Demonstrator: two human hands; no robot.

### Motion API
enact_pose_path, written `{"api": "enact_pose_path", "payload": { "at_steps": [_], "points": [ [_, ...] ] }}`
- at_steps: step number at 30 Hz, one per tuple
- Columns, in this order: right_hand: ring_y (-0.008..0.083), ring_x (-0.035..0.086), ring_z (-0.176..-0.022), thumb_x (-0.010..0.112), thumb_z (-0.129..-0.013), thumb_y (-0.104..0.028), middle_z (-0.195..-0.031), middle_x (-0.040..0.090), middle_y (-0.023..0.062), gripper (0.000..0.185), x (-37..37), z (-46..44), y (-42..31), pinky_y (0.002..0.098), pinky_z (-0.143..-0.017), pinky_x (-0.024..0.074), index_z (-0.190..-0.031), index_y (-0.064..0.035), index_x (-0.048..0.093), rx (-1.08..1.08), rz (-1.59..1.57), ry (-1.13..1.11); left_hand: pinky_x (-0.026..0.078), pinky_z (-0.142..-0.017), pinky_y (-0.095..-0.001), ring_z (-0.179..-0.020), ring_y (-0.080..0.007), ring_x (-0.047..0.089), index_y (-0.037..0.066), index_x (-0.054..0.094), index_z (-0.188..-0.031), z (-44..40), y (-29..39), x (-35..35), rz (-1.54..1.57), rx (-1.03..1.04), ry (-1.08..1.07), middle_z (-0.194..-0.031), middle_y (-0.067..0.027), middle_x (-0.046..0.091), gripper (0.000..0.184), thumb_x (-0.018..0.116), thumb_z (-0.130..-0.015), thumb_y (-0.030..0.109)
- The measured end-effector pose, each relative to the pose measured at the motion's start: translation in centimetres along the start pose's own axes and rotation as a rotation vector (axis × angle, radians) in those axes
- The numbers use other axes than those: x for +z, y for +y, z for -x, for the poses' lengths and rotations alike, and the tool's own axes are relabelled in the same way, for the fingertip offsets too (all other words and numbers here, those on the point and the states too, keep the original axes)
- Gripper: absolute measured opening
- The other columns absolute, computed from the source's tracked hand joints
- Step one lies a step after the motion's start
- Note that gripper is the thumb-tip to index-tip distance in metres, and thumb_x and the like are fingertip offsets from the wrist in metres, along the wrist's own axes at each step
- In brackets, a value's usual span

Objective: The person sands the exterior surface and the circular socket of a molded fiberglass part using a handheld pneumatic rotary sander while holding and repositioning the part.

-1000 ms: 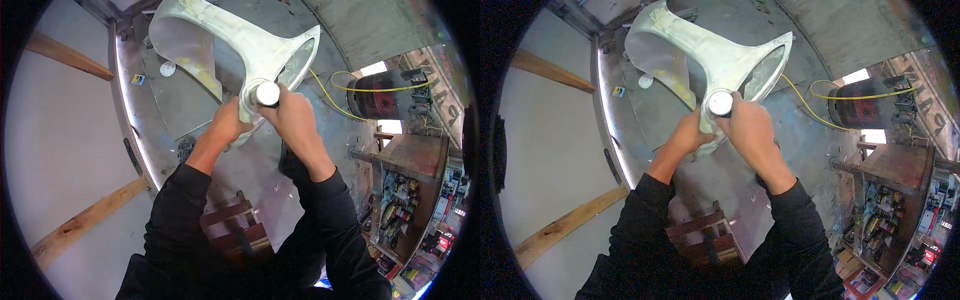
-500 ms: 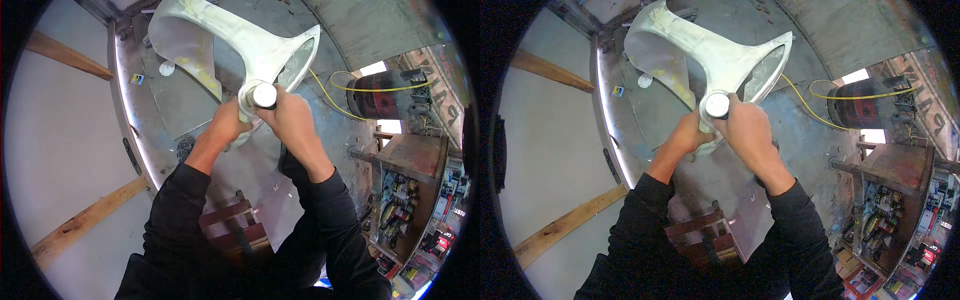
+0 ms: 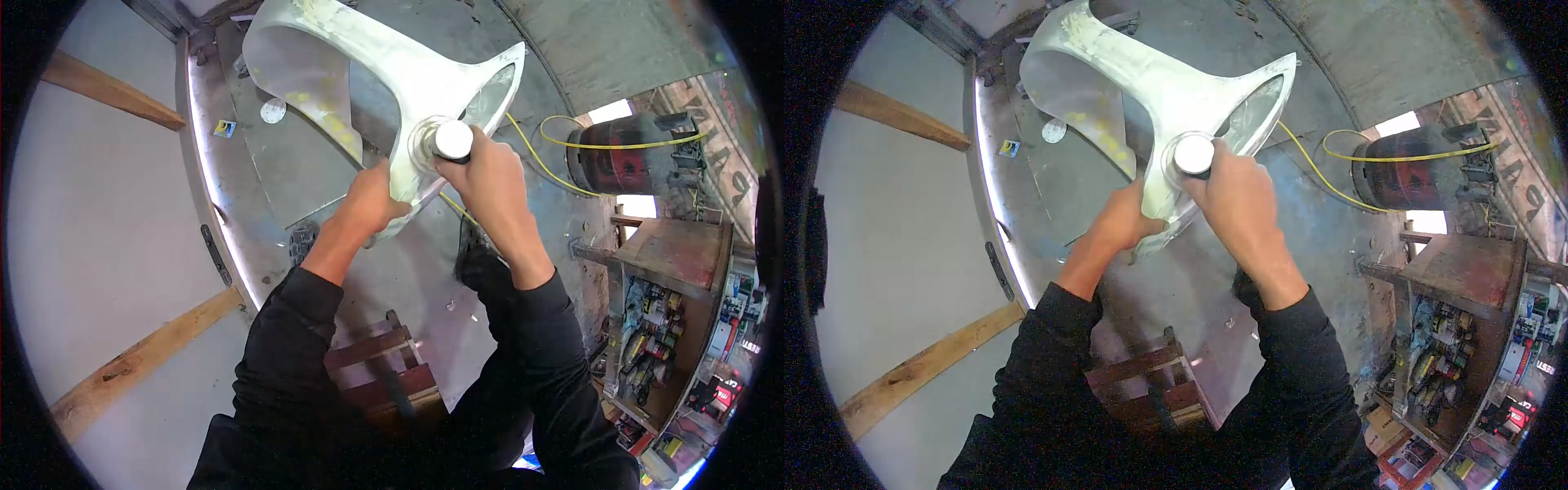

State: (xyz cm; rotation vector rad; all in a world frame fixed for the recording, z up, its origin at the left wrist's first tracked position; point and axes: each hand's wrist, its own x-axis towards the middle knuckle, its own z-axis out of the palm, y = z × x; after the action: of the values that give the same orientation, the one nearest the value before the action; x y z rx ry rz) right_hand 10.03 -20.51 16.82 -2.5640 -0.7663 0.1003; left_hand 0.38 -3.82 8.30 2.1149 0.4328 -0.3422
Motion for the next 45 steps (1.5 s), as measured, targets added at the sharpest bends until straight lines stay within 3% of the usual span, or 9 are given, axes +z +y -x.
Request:
{"api": "enact_pose_path", "payload": {
  "at_steps": [3,6,12,21,24,27,34,37,45],
  "points": [
    [0.045,0.072,-0.081,0.083,-0.082,-0.03,-0.082,0.072,0.0242,0.044,0.4,0.5,0.0,0.0532,-0.071,0.0562,-0.109,0.0016,0.068,-0.03,0.029,-0.021,0.054,-0.102,-0.0465,-0.119,-0.043,0.068,-0.003,0.057,-0.136,-0.2,-0.2,0.0,-0.014,0.004,0.004,-0.125,-0.0293,0.071,0.075,0.091,-0.073,0.021],
    [0.0447,0.072,-0.08,0.083,-0.083,-0.029,-0.082,0.072,0.0243,0.046,0.4,1.0,-0.6,0.0532,-0.071,0.0563,-0.112,0.0017,0.067,-0.035,0.046,-0.07,0.054,-0.098,-0.0495,-0.115,-0.0476,0.067,-0.006,0.061,-0.121,-0.2,-0.2,0.2,0.062,0.062,0.043,-0.118,-0.0311,0.071,0.06,0.089,-0.072,0.016],
    [0.0448,0.073,-0.083,0.082,-0.084,-0.028,-0.085,0.073,0.026,0.046,0.2,1.1,-1.4,0.0527,-0.074,0.0569,-0.115,0.0021,0.068,-0.023,0.001,-0.092,0.054,-0.101,-0.0465,-0.118,-0.0434,0.069,-0.002,0.058,-0.135,0.3,0.6,-0.4,0.068,0.039,0.012,-0.124,-0.028,0.072,0.073,0.09,-0.073,0.019],
    [0.0454,0.073,-0.085,0.082,-0.081,-0.029,-0.086,0.073,0.0277,0.045,-0.5,-0.3,-0.3,0.053,-0.076,0.0571,-0.11,0.0039,0.069,0.033,0.005,-0.026,0.053,-0.1,-0.0492,-0.116,-0.0465,0.067,-0.005,0.061,-0.123,-0.2,-0.2,0.4,-0.018,0.013,0.034,-0.119,-0.0294,0.071,0.061,0.09,-0.074,0.018],
    [0.0453,0.072,-0.084,0.082,-0.081,-0.027,-0.085,0.073,0.0267,0.044,-0.5,0.4,-0.6,0.0529,-0.075,0.0567,-0.11,0.0033,0.069,-0.002,0.007,-0.056,0.054,-0.102,-0.0459,-0.118,-0.043,0.069,-0.002,0.058,-0.137,-0.2,-0.2,0.1,0.012,0.054,0.023,-0.124,-0.0277,0.072,0.075,0.09,-0.073,0.019],
    [0.0453,0.072,-0.084,0.083,-0.082,-0.026,-0.086,0.073,0.026,0.045,0.1,1.3,-1.6,0.0526,-0.074,0.0556,-0.113,0.0027,0.069,-0.014,0.011,-0.116,0.055,-0.101,-0.0449,-0.118,-0.0412,0.07,-0.001,0.059,-0.136,-0.3,0.0,0.1,0.033,0.008,0.018,-0.125,-0.0266,0.072,0.073,0.09,-0.073,0.018],
    [0.0448,0.072,-0.077,0.082,-0.083,-0.029,-0.08,0.072,0.0254,0.045,0.4,1.2,-0.7,0.0535,-0.07,0.0562,-0.112,0.0021,0.067,-0.098,0.018,-0.018,0.053,-0.098,-0.0499,-0.113,-0.0471,0.067,-0.006,0.061,-0.12,-0.3,-0.3,0.1,0.049,0.094,0.063,-0.114,-0.0297,0.072,0.062,0.091,-0.072,0.018],
    [0.0463,0.072,-0.083,0.082,-0.082,-0.031,-0.084,0.072,0.0276,0.044,0.0,-0.1,0.3,0.0537,-0.074,0.0561,-0.107,0.0038,0.069,-0.003,-0.016,0.013,0.053,-0.102,-0.0465,-0.118,-0.0418,0.069,-0.003,0.058,-0.134,0.3,0.5,-0.2,-0.027,-0.023,0.008,-0.123,-0.0278,0.071,0.071,0.089,-0.074,0.018],
    [0.0455,0.072,-0.086,0.083,-0.082,-0.03,-0.087,0.073,0.0267,0.045,-0.3,-0.3,0.5,0.0519,-0.075,0.0566,-0.108,0.0034,0.07,0.007,-0.005,-0.002,0.053,-0.102,-0.0467,-0.118,-0.0437,0.068,-0.004,0.058,-0.134,0.0,0.1,-0.1,0.01,0.046,-0.003,-0.123,-0.0282,0.071,0.072,0.09,-0.074,0.019]
  ]
}}
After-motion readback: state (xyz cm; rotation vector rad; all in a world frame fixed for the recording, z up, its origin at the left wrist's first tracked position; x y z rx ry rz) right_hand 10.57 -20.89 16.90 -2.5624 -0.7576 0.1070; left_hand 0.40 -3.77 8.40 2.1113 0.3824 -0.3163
